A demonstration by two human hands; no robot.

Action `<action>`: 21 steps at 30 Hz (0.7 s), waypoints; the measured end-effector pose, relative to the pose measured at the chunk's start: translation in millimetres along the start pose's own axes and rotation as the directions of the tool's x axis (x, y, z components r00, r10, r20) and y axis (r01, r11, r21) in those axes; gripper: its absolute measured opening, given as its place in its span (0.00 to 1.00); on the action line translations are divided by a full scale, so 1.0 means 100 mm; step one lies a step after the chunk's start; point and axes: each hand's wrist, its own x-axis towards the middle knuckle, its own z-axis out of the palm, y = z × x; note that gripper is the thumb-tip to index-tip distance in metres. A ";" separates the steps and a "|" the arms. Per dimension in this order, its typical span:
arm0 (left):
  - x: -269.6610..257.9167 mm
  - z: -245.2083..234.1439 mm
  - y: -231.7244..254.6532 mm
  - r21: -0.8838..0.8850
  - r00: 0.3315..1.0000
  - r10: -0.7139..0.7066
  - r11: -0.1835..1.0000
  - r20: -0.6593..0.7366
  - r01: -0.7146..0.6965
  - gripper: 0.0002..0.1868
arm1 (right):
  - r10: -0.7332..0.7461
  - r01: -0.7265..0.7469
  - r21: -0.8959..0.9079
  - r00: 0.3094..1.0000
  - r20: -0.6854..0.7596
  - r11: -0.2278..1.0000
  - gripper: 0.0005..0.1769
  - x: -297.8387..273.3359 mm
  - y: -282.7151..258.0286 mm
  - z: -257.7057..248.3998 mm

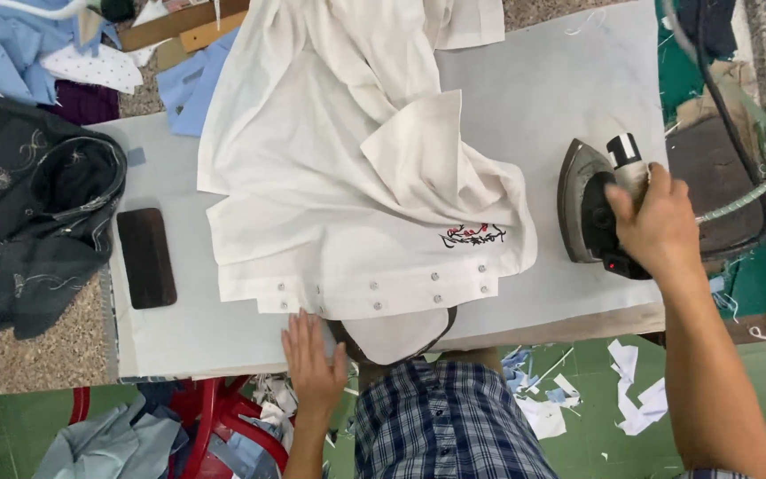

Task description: The person irons a white shirt on a work table using a steam iron and a small pressing board. They repeatedly reposition the shirt, press the collar, cuffs, and body, and use the pressing board for smaller areas. The shirt is handled one at a time and remains on the table throughout the clip.

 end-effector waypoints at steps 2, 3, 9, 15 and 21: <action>-0.16 0.12 -0.18 0.086 0.925 0.035 0.996 -0.377 -0.003 0.26 | -0.187 0.190 -0.305 0.982 0.038 0.933 0.47 -0.43 -0.02 -0.06; -0.12 0.12 -0.23 0.090 0.921 0.038 0.996 -0.387 -0.004 0.26 | -0.195 0.195 -0.301 0.980 0.030 0.933 0.47 -0.52 0.00 0.05; 0.23 0.25 -0.59 0.269 0.934 0.157 0.961 -0.320 -0.069 0.31 | -0.584 0.140 -0.726 0.704 -0.405 0.673 0.63 -0.66 -0.20 0.81; 0.75 0.29 -1.07 0.389 0.913 0.155 0.921 -0.379 0.006 0.24 | -0.115 0.115 -0.038 0.993 -0.015 0.993 0.38 -0.41 -0.70 1.22; 1.80 -1.81 -1.27 0.574 0.611 0.402 0.812 -0.682 0.107 0.10 | -0.139 -0.043 0.836 0.980 0.142 0.547 0.28 0.34 -1.83 0.05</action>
